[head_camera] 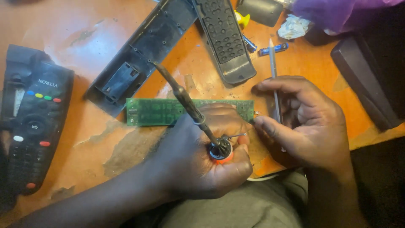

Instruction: Soldering components on a remote control circuit board at a repair bench

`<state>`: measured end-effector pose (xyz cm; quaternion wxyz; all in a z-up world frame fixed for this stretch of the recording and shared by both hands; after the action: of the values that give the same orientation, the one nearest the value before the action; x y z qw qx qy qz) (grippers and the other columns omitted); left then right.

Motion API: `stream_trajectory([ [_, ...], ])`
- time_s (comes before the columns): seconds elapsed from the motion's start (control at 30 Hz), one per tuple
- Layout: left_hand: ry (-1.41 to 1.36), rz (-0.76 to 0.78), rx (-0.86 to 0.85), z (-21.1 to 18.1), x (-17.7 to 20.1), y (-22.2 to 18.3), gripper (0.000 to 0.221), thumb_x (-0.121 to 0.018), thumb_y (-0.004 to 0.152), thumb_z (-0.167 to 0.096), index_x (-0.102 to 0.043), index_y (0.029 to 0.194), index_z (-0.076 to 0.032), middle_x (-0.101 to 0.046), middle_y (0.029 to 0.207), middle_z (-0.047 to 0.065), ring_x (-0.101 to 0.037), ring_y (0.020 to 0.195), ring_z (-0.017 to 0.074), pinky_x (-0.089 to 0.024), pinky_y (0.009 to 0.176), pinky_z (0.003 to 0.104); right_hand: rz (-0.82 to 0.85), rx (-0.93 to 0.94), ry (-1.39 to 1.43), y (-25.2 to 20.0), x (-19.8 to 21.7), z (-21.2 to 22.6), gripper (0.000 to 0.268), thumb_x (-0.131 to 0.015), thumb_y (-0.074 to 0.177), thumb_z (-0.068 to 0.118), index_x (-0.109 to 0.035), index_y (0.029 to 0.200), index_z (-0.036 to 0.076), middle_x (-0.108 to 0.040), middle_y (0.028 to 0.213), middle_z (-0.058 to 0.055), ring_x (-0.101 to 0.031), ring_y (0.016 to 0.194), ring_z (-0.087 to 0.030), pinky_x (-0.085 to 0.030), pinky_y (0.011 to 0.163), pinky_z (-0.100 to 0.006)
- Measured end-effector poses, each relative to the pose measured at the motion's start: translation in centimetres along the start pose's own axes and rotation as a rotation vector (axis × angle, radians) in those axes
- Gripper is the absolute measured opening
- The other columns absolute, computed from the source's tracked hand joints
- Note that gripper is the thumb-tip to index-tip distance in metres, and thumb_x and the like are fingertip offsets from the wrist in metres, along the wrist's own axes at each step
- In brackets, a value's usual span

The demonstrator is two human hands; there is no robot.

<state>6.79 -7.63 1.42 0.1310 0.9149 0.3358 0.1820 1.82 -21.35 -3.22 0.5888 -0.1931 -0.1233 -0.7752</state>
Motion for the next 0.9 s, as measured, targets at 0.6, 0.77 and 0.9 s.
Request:
stream_trajectory([
  [0.6, -0.115, 0.023, 0.047, -0.6, -0.1, -1.3, 0.026, -0.057, 0.082, -0.003, -0.037, 0.067, -0.013, -0.041, 0.068, 0.000, -0.040, 0.061, 0.0156, -0.032, 0.058, 0.034, -0.082, -0.133, 0.326, -1.2, 0.6, -3.8, 0.026, -0.077, 0.085, -0.007, -0.067, 0.107, 0.003, -0.069, 0.094, -0.006, -0.065, 0.074, -0.008, -0.057, 0.070, -0.019],
  [0.77, -0.014, -0.006, 0.048, -0.8, 0.1, -1.0, 0.030, -0.055, 0.089, -0.008, -0.038, 0.064, -0.011, -0.041, 0.066, 0.004, -0.043, 0.060, 0.0208, -0.035, 0.060, 0.038, -0.149, -0.122, 0.492, -1.5, 1.3, -3.5, 0.028, -0.074, 0.083, -0.005, -0.061, 0.106, 0.004, -0.064, 0.072, -0.009, -0.064, 0.053, -0.014, -0.054, 0.047, -0.025],
  [0.9, -0.048, -0.069, 0.110, 0.2, 0.5, -1.2, 0.020, -0.064, 0.090, -0.010, -0.062, 0.070, -0.010, -0.060, 0.086, 0.003, -0.063, 0.076, 0.0169, -0.049, 0.069, 0.030, -0.119, -0.143, 0.781, -2.3, -0.4, -3.5, 0.029, -0.071, 0.083, -0.006, -0.059, 0.107, 0.002, -0.066, 0.076, -0.013, -0.070, 0.059, -0.019, -0.058, 0.049, -0.030],
])
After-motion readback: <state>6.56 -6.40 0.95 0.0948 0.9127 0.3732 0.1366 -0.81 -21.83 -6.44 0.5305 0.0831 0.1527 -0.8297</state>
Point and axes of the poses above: each hand's wrist, its own y-axis towards the middle knuckle, its own x-axis out of the back of the hand, z = x × y, the point moved 10 cm from there along y, towards the middle knuckle
